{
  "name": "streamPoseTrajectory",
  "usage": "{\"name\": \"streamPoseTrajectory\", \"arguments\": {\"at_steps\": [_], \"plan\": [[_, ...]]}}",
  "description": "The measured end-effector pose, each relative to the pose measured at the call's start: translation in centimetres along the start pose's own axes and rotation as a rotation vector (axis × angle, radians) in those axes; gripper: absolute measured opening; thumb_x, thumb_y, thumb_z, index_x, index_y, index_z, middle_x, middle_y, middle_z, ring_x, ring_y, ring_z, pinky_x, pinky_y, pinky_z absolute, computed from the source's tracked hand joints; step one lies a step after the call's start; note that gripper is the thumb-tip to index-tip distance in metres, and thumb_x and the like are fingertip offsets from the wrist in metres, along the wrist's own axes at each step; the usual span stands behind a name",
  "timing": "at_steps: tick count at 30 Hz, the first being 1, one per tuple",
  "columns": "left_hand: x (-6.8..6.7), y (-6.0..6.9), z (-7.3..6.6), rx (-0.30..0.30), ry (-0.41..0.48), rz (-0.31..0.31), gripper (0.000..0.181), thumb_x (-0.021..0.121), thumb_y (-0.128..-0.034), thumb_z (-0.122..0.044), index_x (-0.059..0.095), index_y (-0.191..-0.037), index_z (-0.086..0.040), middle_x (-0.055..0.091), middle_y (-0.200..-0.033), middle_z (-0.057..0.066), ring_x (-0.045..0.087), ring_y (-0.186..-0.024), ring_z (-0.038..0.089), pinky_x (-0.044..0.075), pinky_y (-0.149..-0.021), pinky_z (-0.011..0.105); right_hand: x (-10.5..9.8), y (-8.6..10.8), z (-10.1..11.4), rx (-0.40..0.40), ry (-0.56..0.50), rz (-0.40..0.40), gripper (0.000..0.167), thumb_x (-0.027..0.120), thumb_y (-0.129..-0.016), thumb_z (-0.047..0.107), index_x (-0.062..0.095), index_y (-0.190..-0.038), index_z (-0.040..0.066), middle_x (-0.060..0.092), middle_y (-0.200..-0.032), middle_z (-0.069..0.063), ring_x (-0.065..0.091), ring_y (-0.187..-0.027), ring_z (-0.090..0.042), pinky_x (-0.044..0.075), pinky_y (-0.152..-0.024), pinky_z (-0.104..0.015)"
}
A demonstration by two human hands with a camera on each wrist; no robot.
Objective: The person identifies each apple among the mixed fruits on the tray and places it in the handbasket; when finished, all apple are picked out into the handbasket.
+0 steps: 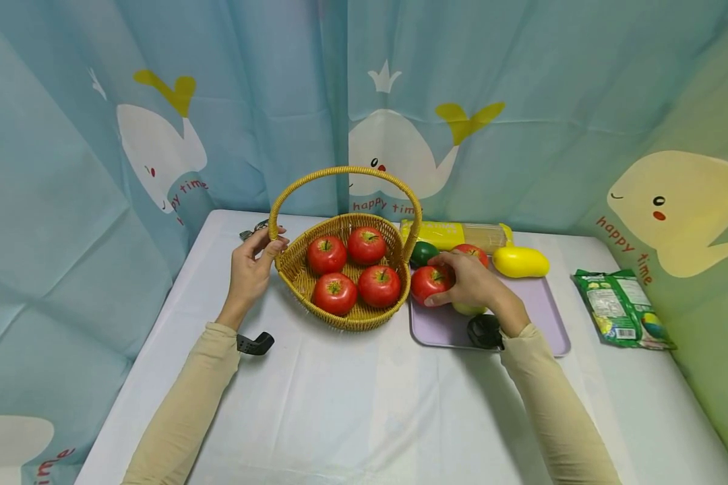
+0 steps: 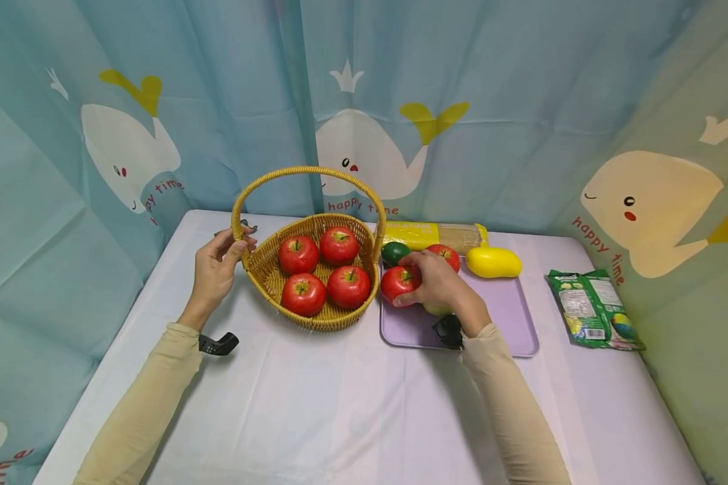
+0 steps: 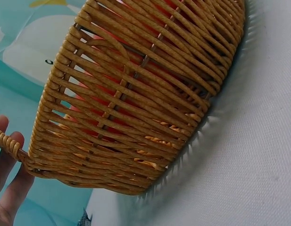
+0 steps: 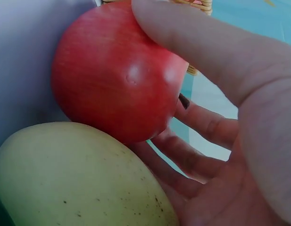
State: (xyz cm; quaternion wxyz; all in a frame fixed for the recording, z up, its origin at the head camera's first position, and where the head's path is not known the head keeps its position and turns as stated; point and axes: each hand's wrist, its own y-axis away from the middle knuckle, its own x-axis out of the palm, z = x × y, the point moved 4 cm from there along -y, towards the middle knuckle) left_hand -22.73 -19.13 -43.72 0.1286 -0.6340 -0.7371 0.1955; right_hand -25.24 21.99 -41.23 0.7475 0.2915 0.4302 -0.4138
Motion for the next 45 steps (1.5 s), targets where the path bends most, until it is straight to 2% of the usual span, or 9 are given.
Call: {"name": "streamPoseTrajectory", "arguments": {"at_steps": [7,10,18,26,34,39,45], "plan": [[-0.1,0.1,0.1,0.007,0.004,0.002,0.027,0.062,-0.1066,-0.005,0.067,-0.127,0.012,0.072,-0.113,0.032,0.071,-0.102,0.007,0.061,-0.09,0.02,0.3,-0.2,-0.3,0.006,-0.046,0.037,0.079,0.099,-0.076,0.032,0.06,-0.137,0.001,0.068,-0.136,-0.022,0.063,-0.125,-0.04,0.051,-0.111,-0.059],[-0.1,0.1,0.2,0.009,0.001,0.0,0.028,0.062,-0.1066,-0.005,0.066,-0.127,0.014,0.072,-0.113,0.032,0.071,-0.101,0.007,0.061,-0.09,0.019,0.4,-0.3,-0.3,0.008,-0.055,0.043,0.078,0.099,-0.075,0.032,0.059,-0.135,0.001,0.069,-0.134,-0.023,0.063,-0.124,-0.04,0.051,-0.111,-0.059],[-0.2,0.2,0.2,0.009,0.002,-0.004,0.025,0.062,-0.1067,-0.006,0.069,-0.127,0.007,0.072,-0.113,0.032,0.071,-0.102,0.007,0.062,-0.09,0.022,0.5,-0.4,-0.3,0.007,-0.06,0.037,0.076,0.1,-0.073,0.032,0.06,-0.132,0.004,0.07,-0.13,-0.021,0.065,-0.12,-0.039,0.052,-0.109,-0.059],[0.0,0.2,0.2,0.017,0.02,0.002,0.027,0.062,-0.106,-0.004,0.068,-0.128,0.011,0.071,-0.112,0.033,0.072,-0.102,0.009,0.063,-0.091,0.026,0.7,-0.4,-0.4,-0.004,-0.055,0.022,0.08,0.105,-0.063,0.027,0.068,-0.131,0.009,0.072,-0.131,-0.011,0.064,-0.119,-0.035,0.052,-0.108,-0.056],[-0.1,0.1,0.2,0.016,0.024,-0.001,0.027,0.063,-0.1059,-0.004,0.068,-0.128,0.011,0.071,-0.112,0.032,0.072,-0.102,0.01,0.062,-0.092,0.024,0.1,-0.2,-0.3,-0.055,-0.102,-0.025,0.08,0.107,-0.058,0.03,0.073,-0.128,0.012,0.074,-0.126,-0.009,0.064,-0.113,-0.03,0.057,-0.1,-0.05],[0.0,0.0,0.1,0.016,0.015,-0.001,0.026,0.063,-0.1061,-0.005,0.068,-0.127,0.011,0.072,-0.112,0.031,0.072,-0.102,0.008,0.063,-0.092,0.026,-0.4,0.1,-0.7,-0.041,-0.106,-0.08,0.082,0.107,-0.056,0.03,0.073,-0.129,0.015,0.074,-0.125,-0.007,0.061,-0.114,-0.028,0.056,-0.097,-0.047],[0.0,0.0,0.1,0.007,0.006,-0.004,0.025,0.063,-0.1061,-0.005,0.07,-0.126,0.008,0.073,-0.112,0.031,0.071,-0.102,0.009,0.062,-0.091,0.024,-0.8,0.3,-0.8,-0.023,-0.17,-0.096,0.082,0.107,-0.056,0.03,0.073,-0.13,0.017,0.072,-0.125,-0.007,0.059,-0.115,-0.027,0.057,-0.095,-0.046]]}}
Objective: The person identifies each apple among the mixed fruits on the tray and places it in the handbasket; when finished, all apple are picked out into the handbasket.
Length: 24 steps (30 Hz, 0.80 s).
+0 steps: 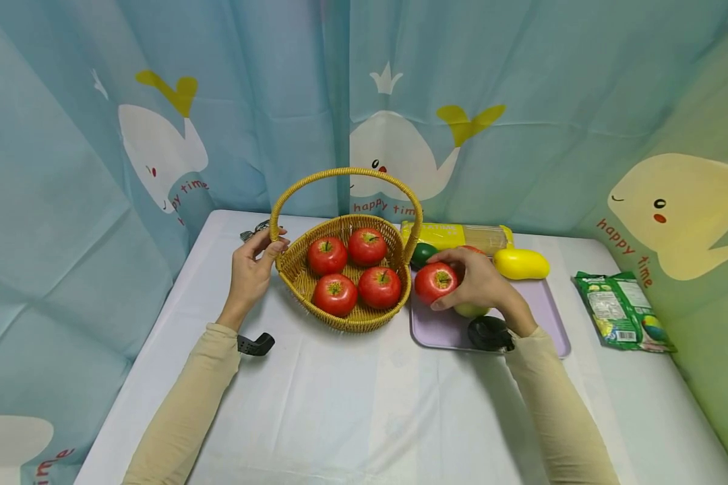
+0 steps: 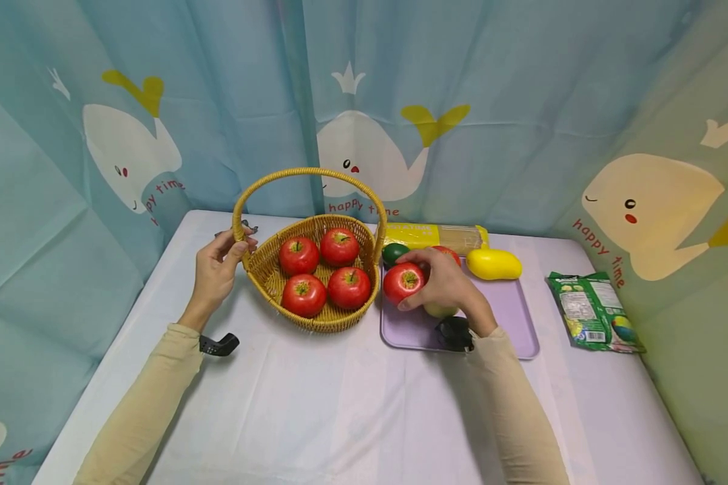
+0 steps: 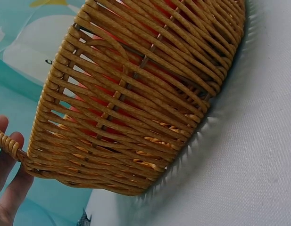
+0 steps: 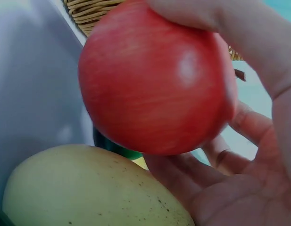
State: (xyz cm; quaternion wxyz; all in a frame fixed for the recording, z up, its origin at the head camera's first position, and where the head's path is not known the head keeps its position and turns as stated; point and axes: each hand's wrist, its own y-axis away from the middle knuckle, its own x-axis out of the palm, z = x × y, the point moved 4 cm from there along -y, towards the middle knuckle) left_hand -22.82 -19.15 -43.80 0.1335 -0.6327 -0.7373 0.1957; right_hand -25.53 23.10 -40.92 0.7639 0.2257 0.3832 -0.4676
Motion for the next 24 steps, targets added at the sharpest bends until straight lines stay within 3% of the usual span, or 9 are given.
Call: {"name": "streamPoseTrajectory", "arguments": {"at_steps": [10,16,24], "plan": [[0.0,0.1,-0.1,-0.001,-0.004,0.002,0.025,0.062,-0.1065,-0.005,0.069,-0.127,0.008,0.072,-0.113,0.031,0.07,-0.102,0.007,0.06,-0.092,0.017,-0.4,0.4,0.0,-0.041,-0.082,-0.042,0.084,0.108,-0.058,0.032,0.073,-0.134,0.017,0.07,-0.131,-0.005,0.063,-0.116,-0.025,0.06,-0.094,-0.042],[0.0,0.1,-0.1,0.003,-0.007,0.001,0.026,0.063,-0.1065,-0.006,0.069,-0.127,0.008,0.072,-0.113,0.032,0.071,-0.102,0.008,0.061,-0.092,0.02,-0.8,0.8,0.1,-0.047,-0.16,-0.034,0.084,0.107,-0.061,0.028,0.072,-0.136,0.015,0.072,-0.132,-0.005,0.065,-0.116,-0.024,0.06,-0.092,-0.026],[0.0,0.1,-0.1,-0.002,-0.004,0.002,0.026,0.063,-0.1062,-0.005,0.069,-0.128,0.008,0.073,-0.114,0.031,0.071,-0.103,0.011,0.063,-0.093,0.028,-1.4,1.2,0.4,-0.03,-0.3,-0.021,0.083,0.104,-0.064,0.014,0.07,-0.14,0.011,0.073,-0.132,-0.009,0.071,-0.109,-0.018,0.062,-0.09,-0.023]]}}
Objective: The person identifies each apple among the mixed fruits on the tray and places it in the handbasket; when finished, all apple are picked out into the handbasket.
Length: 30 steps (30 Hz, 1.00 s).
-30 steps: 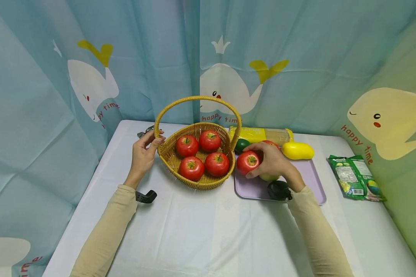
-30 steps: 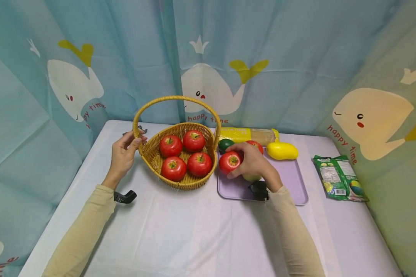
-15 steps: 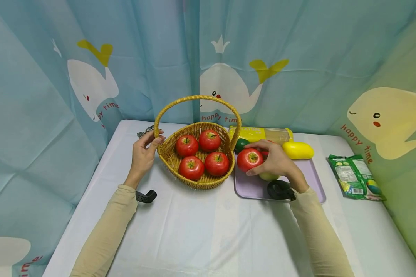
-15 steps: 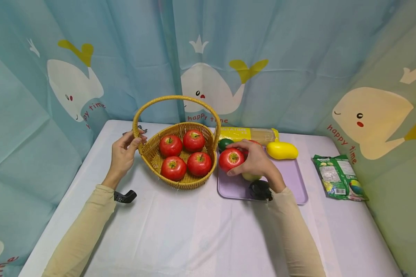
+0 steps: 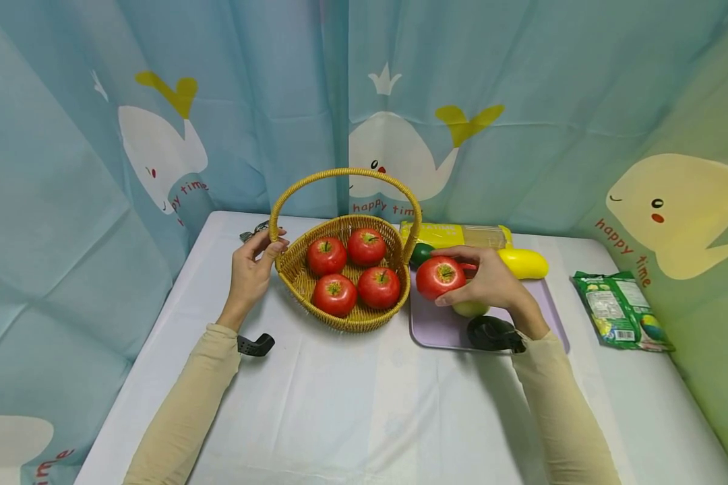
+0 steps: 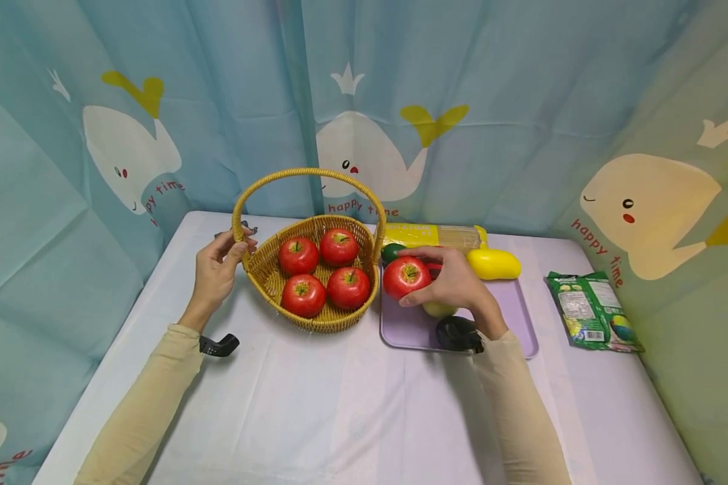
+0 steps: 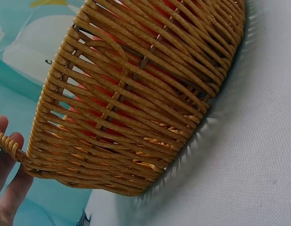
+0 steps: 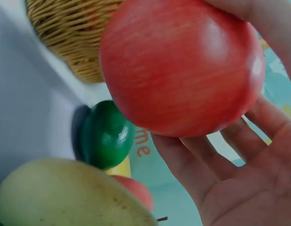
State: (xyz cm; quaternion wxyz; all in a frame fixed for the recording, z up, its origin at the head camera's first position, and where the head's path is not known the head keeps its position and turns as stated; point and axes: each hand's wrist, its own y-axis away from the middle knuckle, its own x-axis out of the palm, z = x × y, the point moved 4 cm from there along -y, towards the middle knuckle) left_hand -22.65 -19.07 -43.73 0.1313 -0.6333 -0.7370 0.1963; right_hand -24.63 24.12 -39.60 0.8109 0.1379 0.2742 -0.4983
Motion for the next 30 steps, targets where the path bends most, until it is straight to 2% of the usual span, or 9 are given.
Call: {"name": "streamPoseTrajectory", "arguments": {"at_steps": [3,14,18,25,30], "plan": [[-0.1,0.0,0.2,0.005,0.003,0.003,0.026,0.063,-0.1063,-0.007,0.07,-0.128,0.007,0.073,-0.114,0.031,0.071,-0.103,0.011,0.063,-0.093,0.029,-0.1,0.2,0.3,0.0,-0.047,0.001,0.081,0.103,-0.066,0.011,0.07,-0.14,0.013,0.072,-0.133,-0.009,0.071,-0.11,-0.015,0.063,-0.09,-0.024],[-0.1,0.0,0.2,0.005,0.0,0.0,0.026,0.063,-0.1064,-0.006,0.069,-0.128,0.007,0.073,-0.113,0.03,0.071,-0.102,0.008,0.063,-0.093,0.028,0.1,0.1,1.9,-0.068,-0.17,0.039,0.08,0.098,-0.069,0.0,0.068,-0.142,0.006,0.075,-0.132,0.001,0.071,-0.113,-0.014,0.065,-0.091,-0.028],[-0.1,0.0,0.2,0.004,0.005,0.002,0.026,0.063,-0.1064,-0.006,0.069,-0.128,0.007,0.073,-0.113,0.03,0.071,-0.102,0.008,0.062,-0.093,0.027,0.2,0.0,2.3,-0.092,-0.17,0.049,0.078,0.098,-0.07,0.0,0.068,-0.142,0.005,0.075,-0.131,0.002,0.072,-0.112,-0.014,0.065,-0.091,-0.028],[-0.1,0.0,0.2,-0.001,0.008,0.006,0.027,0.062,-0.1066,-0.005,0.068,-0.129,0.01,0.071,-0.114,0.032,0.071,-0.103,0.006,0.062,-0.093,0.025,0.6,-0.3,3.1,-0.084,-0.171,0.057,0.081,0.1,-0.067,0.001,0.067,-0.141,0.001,0.077,-0.129,0.001,0.074,-0.107,-0.017,0.065,-0.091,-0.03],[-0.1,-0.1,0.1,0.003,0.01,0.007,0.027,0.063,-0.1064,-0.006,0.068,-0.129,0.009,0.072,-0.114,0.031,0.071,-0.103,0.007,0.062,-0.093,0.025,1.1,-0.8,3.9,-0.094,-0.162,0.062,0.081,0.102,-0.066,0.005,0.07,-0.14,0.008,0.076,-0.13,-0.001,0.074,-0.109,-0.017,0.065,-0.091,-0.029]]}}
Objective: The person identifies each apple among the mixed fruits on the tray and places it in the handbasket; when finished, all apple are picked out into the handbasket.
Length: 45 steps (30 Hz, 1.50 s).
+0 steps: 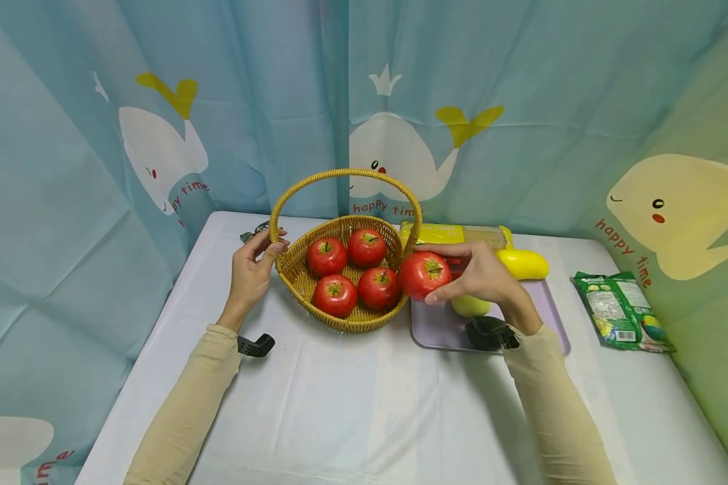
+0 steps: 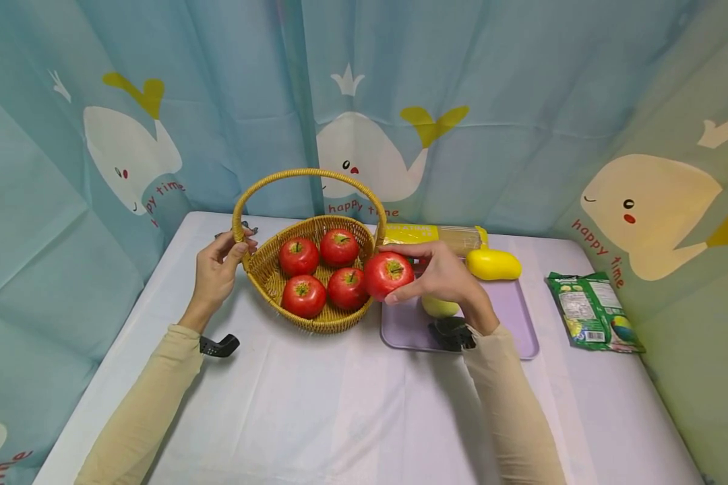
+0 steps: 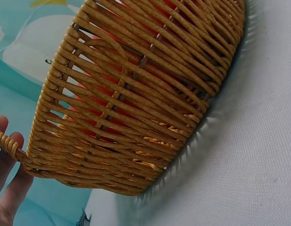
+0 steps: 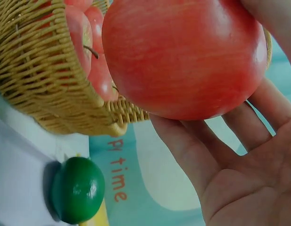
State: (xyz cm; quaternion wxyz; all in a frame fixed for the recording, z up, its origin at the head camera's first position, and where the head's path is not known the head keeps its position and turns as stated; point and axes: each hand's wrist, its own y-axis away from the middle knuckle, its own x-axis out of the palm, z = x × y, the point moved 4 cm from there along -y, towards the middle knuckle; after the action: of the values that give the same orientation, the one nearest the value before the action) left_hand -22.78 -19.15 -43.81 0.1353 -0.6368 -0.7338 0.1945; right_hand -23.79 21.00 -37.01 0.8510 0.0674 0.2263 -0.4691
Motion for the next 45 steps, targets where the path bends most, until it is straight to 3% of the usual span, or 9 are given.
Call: {"name": "streamPoseTrajectory", "arguments": {"at_steps": [9,16,23,30,35,40,45], "plan": [[0.0,0.0,0.1,-0.004,-0.013,-0.002,0.025,0.062,-0.1067,-0.006,0.069,-0.126,0.009,0.073,-0.113,0.03,0.071,-0.103,0.007,0.062,-0.094,0.026,1.7,-1.7,1.1,-0.044,-0.032,0.046,0.083,0.102,-0.066,0.005,0.069,-0.142,0.008,0.073,-0.137,-0.004,0.07,-0.113,-0.019,0.066,-0.09,-0.033],[0.0,0.0,0.2,0.008,-0.012,0.0,0.026,0.062,-0.1069,-0.005,0.069,-0.127,0.009,0.072,-0.114,0.032,0.071,-0.104,0.006,0.061,-0.093,0.022,3.2,-3.2,1.7,-0.038,-0.028,0.081,0.079,0.102,-0.068,0.012,0.071,-0.141,0.019,0.071,-0.139,-0.003,0.069,-0.116,-0.026,0.065,-0.094,-0.037],[-0.1,-0.1,0.1,0.009,-0.016,-0.001,0.025,0.062,-0.1068,-0.006,0.07,-0.127,0.006,0.072,-0.115,0.032,0.072,-0.104,0.005,0.061,-0.093,0.02,4.6,-4.8,2.1,-0.038,-0.01,0.103,0.08,0.102,-0.07,0.014,0.069,-0.143,0.018,0.07,-0.141,-0.004,0.07,-0.116,-0.026,0.064,-0.098,-0.039],[-0.1,0.0,0.0,0.008,-0.027,-0.007,0.024,0.064,-0.106,-0.005,0.071,-0.126,0.006,0.074,-0.115,0.031,0.07,-0.103,0.005,0.06,-0.091,0.02,5.9,-6.5,2.5,-0.095,-0.04,0.11,0.078,0.101,-0.069,0.008,0.072,-0.14,0.019,0.071,-0.14,-0.003,0.068,-0.119,-0.026,0.062,-0.101,-0.043],[-0.1,0.1,-0.1,0.022,-0.028,-0.024,0.026,0.064,-0.1051,-0.003,0.07,-0.127,0.009,0.072,-0.119,0.031,0.069,-0.108,0.006,0.059,-0.092,0.017,6.8,-7.5,2.6,-0.078,-0.032,0.121,0.076,0.101,-0.07,0.013,0.072,-0.14,0.02,0.071,-0.139,-0.001,0.065,-0.122,-0.027,0.062,-0.101,-0.044],[0.0,0.2,-0.3,0.056,-0.1,-0.063,0.028,0.066,-0.1029,0.001,0.07,-0.129,0.011,0.068,-0.125,0.028,0.064,-0.112,0.004,0.055,-0.097,0.013,7.6,-8.6,2.6,-0.051,-0.049,0.137,0.077,0.101,-0.071,0.015,0.071,-0.142,0.018,0.069,-0.143,0.0,0.063,-0.125,-0.027,0.061,-0.102,-0.046],[0.3,0.4,-1.4,0.088,-0.188,-0.092,0.026,0.067,-0.1011,0.003,0.071,-0.124,0.013,0.066,-0.125,0.03,0.058,-0.112,0.006,0.046,-0.099,0.016,8.6,-9.9,2.6,-0.041,-0.027,0.148,0.076,0.101,-0.071,0.02,0.071,-0.141,0.024,0.069,-0.142,0.002,0.065,-0.123,-0.024,0.061,-0.102,-0.045]]}}
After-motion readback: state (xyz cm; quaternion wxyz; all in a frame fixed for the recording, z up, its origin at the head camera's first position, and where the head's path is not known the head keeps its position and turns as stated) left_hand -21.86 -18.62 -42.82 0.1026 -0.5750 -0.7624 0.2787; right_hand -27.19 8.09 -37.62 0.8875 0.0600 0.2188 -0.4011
